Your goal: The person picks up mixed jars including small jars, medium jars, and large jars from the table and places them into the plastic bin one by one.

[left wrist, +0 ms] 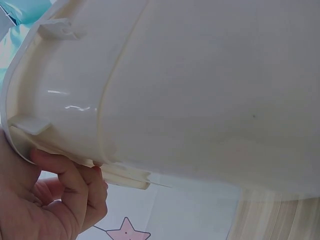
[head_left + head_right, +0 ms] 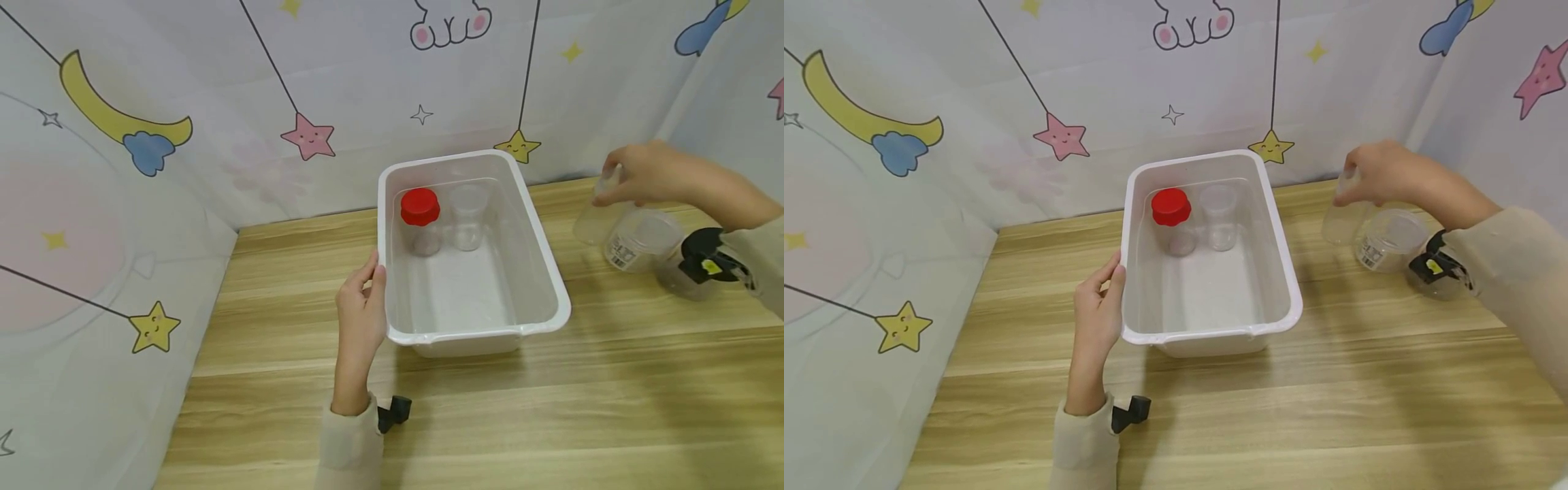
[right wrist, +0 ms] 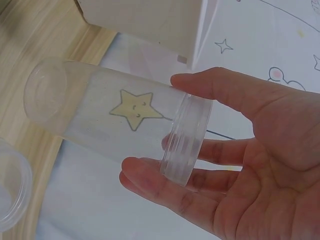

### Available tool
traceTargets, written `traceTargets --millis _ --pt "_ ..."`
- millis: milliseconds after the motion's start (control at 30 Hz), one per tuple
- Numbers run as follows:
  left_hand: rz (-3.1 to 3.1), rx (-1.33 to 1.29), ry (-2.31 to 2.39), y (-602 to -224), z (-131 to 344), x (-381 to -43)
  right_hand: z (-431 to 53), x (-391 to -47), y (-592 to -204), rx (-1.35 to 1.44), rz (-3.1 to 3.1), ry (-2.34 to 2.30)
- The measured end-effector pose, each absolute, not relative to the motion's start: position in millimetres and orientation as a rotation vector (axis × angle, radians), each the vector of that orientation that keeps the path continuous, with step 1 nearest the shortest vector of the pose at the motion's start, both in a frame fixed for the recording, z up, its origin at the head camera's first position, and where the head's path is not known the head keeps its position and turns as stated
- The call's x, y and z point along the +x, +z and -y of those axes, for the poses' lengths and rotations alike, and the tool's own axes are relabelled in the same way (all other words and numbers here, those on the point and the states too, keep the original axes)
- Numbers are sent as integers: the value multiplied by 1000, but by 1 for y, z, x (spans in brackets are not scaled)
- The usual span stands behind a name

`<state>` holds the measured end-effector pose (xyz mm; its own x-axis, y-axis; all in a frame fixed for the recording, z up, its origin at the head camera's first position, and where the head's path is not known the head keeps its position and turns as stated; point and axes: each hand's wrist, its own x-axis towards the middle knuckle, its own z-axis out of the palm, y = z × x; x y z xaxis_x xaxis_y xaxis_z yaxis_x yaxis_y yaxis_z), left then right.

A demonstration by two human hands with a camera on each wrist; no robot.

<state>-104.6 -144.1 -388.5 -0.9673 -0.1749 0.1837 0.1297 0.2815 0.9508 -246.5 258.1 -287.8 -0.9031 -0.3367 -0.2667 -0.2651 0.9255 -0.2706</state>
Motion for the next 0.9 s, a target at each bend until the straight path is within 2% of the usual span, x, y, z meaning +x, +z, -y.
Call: traceTargets --millis 900 --pt "2317 57 -1717 -387 143 -105 -259 -254 -267 -471 -2811 -219"
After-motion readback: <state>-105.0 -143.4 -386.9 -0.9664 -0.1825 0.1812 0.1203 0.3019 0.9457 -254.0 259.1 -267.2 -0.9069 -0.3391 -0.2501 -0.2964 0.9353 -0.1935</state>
